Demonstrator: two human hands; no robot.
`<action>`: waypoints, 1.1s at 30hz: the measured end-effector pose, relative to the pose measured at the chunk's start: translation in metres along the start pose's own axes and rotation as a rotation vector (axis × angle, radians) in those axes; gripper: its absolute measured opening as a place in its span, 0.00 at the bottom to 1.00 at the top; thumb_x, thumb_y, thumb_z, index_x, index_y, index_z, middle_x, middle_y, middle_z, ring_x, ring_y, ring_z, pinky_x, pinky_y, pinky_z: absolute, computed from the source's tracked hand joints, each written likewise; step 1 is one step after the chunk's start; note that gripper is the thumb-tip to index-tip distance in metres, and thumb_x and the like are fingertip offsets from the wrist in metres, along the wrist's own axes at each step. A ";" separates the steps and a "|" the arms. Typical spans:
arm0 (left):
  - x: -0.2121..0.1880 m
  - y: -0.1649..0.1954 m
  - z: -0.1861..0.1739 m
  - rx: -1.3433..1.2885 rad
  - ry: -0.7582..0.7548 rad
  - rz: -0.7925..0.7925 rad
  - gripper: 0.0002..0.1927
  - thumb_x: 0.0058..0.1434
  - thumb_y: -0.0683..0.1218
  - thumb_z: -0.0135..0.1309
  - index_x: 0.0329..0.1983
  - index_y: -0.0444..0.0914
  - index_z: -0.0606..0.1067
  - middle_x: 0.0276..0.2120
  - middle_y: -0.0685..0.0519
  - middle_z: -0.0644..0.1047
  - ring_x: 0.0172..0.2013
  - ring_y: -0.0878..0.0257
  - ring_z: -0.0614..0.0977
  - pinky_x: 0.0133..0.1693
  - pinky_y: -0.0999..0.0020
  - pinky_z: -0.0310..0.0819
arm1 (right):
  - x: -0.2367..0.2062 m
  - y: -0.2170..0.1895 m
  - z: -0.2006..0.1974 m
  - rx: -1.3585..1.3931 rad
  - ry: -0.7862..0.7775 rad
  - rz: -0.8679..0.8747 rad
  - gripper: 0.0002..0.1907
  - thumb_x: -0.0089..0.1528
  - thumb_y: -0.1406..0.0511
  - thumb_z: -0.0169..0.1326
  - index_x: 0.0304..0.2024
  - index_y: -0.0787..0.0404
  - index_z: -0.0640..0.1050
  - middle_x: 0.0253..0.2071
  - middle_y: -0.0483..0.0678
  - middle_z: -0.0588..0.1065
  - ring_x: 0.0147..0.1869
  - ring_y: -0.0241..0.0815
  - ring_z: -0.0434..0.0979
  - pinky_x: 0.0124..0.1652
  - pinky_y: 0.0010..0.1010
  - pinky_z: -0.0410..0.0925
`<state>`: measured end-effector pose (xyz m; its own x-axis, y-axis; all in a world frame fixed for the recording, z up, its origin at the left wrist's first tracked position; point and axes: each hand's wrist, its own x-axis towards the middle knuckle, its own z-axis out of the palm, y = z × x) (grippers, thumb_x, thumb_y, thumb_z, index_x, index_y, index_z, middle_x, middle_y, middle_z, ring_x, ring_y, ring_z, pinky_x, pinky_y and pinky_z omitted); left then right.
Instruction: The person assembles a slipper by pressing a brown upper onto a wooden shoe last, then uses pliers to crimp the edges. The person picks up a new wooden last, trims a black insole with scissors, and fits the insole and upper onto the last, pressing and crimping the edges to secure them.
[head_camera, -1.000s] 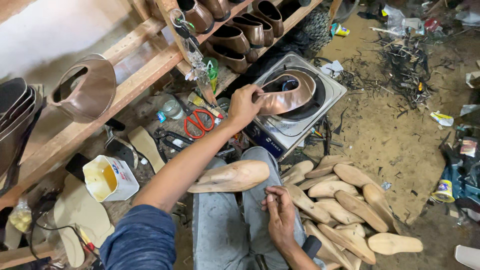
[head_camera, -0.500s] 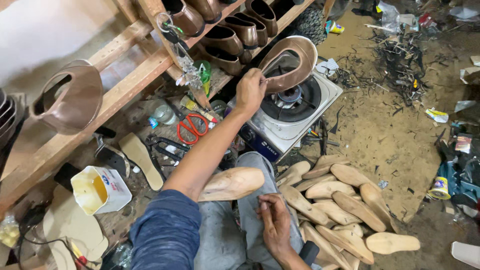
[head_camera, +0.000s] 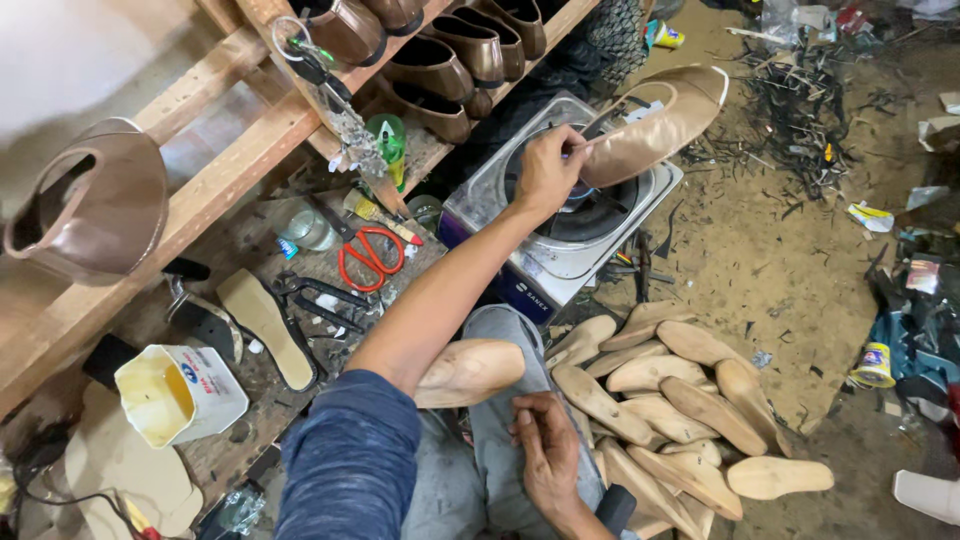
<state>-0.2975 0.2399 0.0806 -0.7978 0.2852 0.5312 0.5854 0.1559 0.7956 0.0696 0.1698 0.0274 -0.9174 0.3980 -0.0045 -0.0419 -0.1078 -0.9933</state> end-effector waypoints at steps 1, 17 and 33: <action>-0.004 0.004 -0.011 0.048 -0.020 0.012 0.07 0.58 0.43 0.62 0.33 0.35 0.77 0.29 0.45 0.81 0.28 0.51 0.83 0.32 0.58 0.75 | -0.001 -0.002 0.000 0.018 0.001 -0.008 0.08 0.68 0.71 0.48 0.45 0.68 0.77 0.39 0.47 0.71 0.34 0.34 0.74 0.32 0.23 0.68; -0.064 0.028 -0.120 0.416 -0.048 0.153 0.07 0.56 0.40 0.60 0.37 0.36 0.76 0.34 0.44 0.79 0.38 0.43 0.81 0.41 0.51 0.74 | -0.008 0.005 0.001 -0.087 -0.043 -0.084 0.07 0.68 0.72 0.48 0.45 0.68 0.77 0.40 0.48 0.76 0.35 0.33 0.74 0.35 0.24 0.70; -0.232 0.155 -0.251 -0.120 -0.015 -0.048 0.08 0.71 0.33 0.46 0.50 0.34 0.68 0.61 0.43 0.75 0.57 0.58 0.77 0.58 0.67 0.72 | 0.077 -0.112 -0.063 0.633 -0.161 0.260 0.27 0.71 0.55 0.42 0.64 0.68 0.67 0.59 0.53 0.75 0.61 0.46 0.76 0.60 0.43 0.68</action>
<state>-0.0580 -0.0397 0.1541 -0.8219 0.2945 0.4876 0.5242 0.0561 0.8497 0.0286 0.2699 0.1306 -0.9741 0.1523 -0.1670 0.0096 -0.7103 -0.7039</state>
